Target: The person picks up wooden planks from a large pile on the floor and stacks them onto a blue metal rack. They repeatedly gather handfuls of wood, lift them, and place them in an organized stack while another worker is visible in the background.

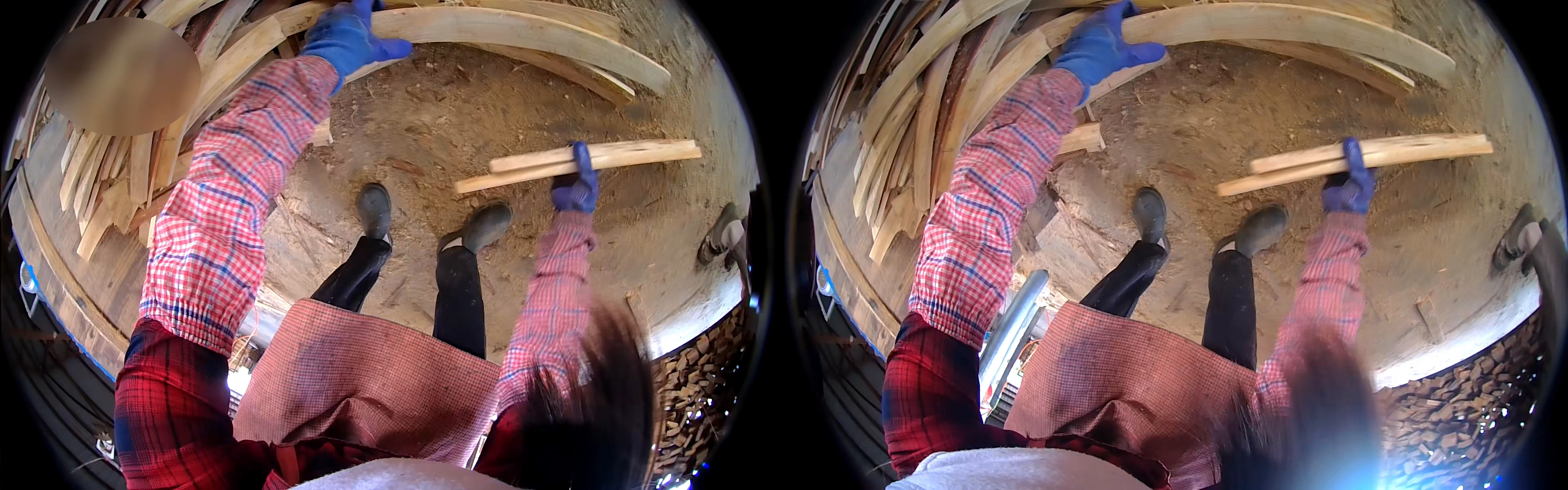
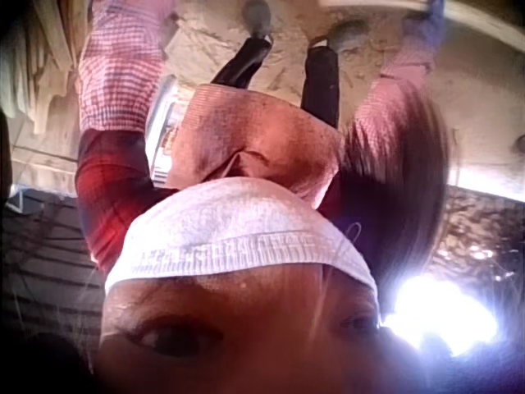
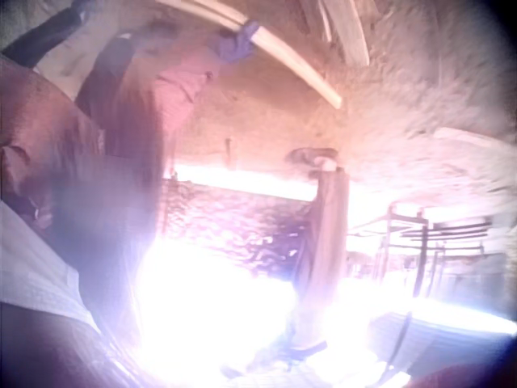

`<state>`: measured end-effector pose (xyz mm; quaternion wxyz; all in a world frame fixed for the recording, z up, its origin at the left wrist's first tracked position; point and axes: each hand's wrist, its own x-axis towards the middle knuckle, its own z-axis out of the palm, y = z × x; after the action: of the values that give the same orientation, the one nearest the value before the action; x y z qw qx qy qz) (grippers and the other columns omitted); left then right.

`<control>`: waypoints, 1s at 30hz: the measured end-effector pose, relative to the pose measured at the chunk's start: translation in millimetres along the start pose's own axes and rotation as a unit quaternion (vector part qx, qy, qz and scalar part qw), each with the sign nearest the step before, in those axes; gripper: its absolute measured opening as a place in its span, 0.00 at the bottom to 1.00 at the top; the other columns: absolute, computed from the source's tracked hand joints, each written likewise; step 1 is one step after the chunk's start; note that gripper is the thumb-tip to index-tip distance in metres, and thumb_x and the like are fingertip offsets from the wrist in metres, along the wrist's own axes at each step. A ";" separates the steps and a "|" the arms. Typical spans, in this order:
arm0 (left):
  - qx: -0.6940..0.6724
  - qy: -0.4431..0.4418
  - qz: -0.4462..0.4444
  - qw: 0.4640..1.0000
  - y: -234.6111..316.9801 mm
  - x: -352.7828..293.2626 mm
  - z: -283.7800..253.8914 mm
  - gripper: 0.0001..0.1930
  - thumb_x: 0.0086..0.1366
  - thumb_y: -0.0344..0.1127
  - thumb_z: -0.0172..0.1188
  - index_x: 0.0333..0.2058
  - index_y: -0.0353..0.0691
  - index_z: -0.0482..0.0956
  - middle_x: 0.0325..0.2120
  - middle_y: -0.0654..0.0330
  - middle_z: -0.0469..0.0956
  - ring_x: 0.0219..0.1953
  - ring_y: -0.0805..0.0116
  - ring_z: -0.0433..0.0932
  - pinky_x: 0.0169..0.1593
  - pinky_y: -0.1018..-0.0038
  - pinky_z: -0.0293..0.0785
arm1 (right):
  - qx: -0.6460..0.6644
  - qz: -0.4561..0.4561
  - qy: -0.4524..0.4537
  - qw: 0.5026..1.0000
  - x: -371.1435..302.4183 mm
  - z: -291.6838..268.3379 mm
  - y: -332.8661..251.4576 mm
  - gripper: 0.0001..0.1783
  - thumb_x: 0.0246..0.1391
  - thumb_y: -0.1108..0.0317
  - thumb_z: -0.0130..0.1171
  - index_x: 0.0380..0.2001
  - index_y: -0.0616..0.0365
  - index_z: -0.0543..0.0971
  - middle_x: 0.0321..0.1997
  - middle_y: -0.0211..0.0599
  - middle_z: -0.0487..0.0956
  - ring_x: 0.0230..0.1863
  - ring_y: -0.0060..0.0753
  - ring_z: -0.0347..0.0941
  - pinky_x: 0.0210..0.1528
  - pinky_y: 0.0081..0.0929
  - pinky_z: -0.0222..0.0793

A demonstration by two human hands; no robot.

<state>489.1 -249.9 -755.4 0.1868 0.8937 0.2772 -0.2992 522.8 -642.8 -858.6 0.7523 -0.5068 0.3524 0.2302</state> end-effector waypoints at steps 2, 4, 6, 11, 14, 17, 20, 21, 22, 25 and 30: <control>-0.008 0.010 0.030 0.999 -25.9 16.5 11.1 0.44 0.41 0.57 0.68 0.53 0.36 0.64 0.50 0.48 0.69 0.50 0.52 0.69 0.52 0.64 0.65 | 0.049 0.117 -0.034 0.991 -27.3 6.3 19.8 0.28 0.44 0.75 0.61 0.51 0.58 0.64 0.46 0.39 0.72 0.46 0.37 0.69 0.53 0.34 0.66; -0.154 -0.143 0.092 0.973 -32.5 31.6 -7.6 0.43 0.41 0.55 0.69 0.52 0.36 0.65 0.49 0.50 0.70 0.50 0.57 0.70 0.52 0.67 0.65 | 0.085 0.132 -0.066 0.985 -65.2 39.4 36.3 0.28 0.43 0.72 0.65 0.49 0.55 0.68 0.47 0.42 0.71 0.50 0.38 0.66 0.56 0.37 0.61; -0.112 -0.176 0.061 0.976 -36.9 41.5 -4.4 0.41 0.44 0.53 0.68 0.53 0.36 0.65 0.47 0.53 0.71 0.49 0.62 0.70 0.51 0.71 0.66 | 0.072 0.062 -0.079 0.992 -76.1 79.4 66.9 0.28 0.42 0.72 0.65 0.49 0.53 0.69 0.48 0.42 0.70 0.50 0.39 0.67 0.56 0.37 0.61; -0.255 -0.200 0.078 0.943 -42.9 33.5 25.0 0.33 0.50 0.51 0.66 0.50 0.36 0.69 0.37 0.57 0.75 0.42 0.64 0.72 0.48 0.70 0.68 | 0.259 0.192 0.010 0.947 -36.1 150.1 98.0 0.31 0.40 0.66 0.67 0.49 0.58 0.67 0.48 0.42 0.70 0.49 0.41 0.67 0.54 0.41 0.66; -0.285 -0.356 0.010 0.890 -12.2 -16.0 -0.8 0.35 0.49 0.51 0.67 0.52 0.37 0.68 0.41 0.60 0.74 0.44 0.67 0.70 0.51 0.73 0.66 | 0.253 0.204 -0.003 0.946 -52.4 144.9 81.8 0.38 0.39 0.50 0.66 0.52 0.55 0.66 0.51 0.44 0.69 0.50 0.45 0.66 0.54 0.46 0.65; -0.395 -0.459 -0.040 0.795 0.3 -73.5 3.3 0.34 0.49 0.46 0.69 0.52 0.38 0.67 0.43 0.59 0.74 0.45 0.68 0.71 0.53 0.72 0.65 | 0.191 0.186 -0.074 0.961 -90.7 112.5 61.9 0.38 0.44 0.47 0.61 0.54 0.57 0.65 0.53 0.47 0.69 0.52 0.46 0.66 0.53 0.44 0.66; -0.450 -0.437 -0.003 0.779 53.9 -167.2 -12.9 0.34 0.51 0.45 0.68 0.54 0.37 0.66 0.46 0.59 0.73 0.47 0.69 0.71 0.55 0.72 0.64 | 0.072 0.158 -0.014 0.985 -157.4 88.2 12.8 0.30 0.49 0.57 0.58 0.52 0.62 0.66 0.49 0.50 0.72 0.48 0.46 0.70 0.52 0.40 0.69; -0.420 -0.473 0.023 0.774 72.0 -195.1 -27.6 0.34 0.53 0.43 0.66 0.55 0.36 0.64 0.47 0.58 0.72 0.48 0.69 0.70 0.55 0.71 0.64 | 0.122 0.201 -0.043 0.971 -179.1 68.5 9.0 0.28 0.49 0.58 0.59 0.51 0.62 0.68 0.48 0.48 0.73 0.48 0.44 0.71 0.51 0.39 0.70; -0.468 -0.465 0.041 0.751 60.8 -231.8 -6.6 0.32 0.55 0.41 0.64 0.55 0.36 0.63 0.49 0.58 0.71 0.49 0.70 0.69 0.55 0.71 0.64 | 0.169 0.245 -0.075 0.952 -205.1 55.4 1.4 0.27 0.48 0.59 0.60 0.49 0.62 0.69 0.47 0.46 0.73 0.47 0.42 0.72 0.50 0.39 0.71; -0.509 -0.500 -0.067 0.697 68.0 -335.2 -49.3 0.32 0.56 0.39 0.63 0.57 0.36 0.61 0.52 0.57 0.68 0.53 0.69 0.66 0.56 0.70 0.63 | 0.201 0.322 -0.039 0.924 -310.1 56.5 -30.0 0.25 0.48 0.65 0.60 0.48 0.65 0.68 0.42 0.48 0.74 0.43 0.43 0.73 0.49 0.39 0.72; -0.408 -0.484 -0.160 0.758 75.6 -373.7 -84.6 0.27 0.56 0.40 0.62 0.51 0.32 0.68 0.46 0.55 0.73 0.48 0.65 0.73 0.53 0.70 0.68 | 0.231 0.368 -0.072 0.898 -360.1 64.4 -39.5 0.28 0.51 0.58 0.58 0.50 0.65 0.68 0.47 0.49 0.73 0.45 0.44 0.73 0.52 0.38 0.69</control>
<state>322.1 -409.8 -440.6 0.5918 0.4119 0.3851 -0.5759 337.3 -594.4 -544.6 0.7334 -0.1349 0.5015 0.4387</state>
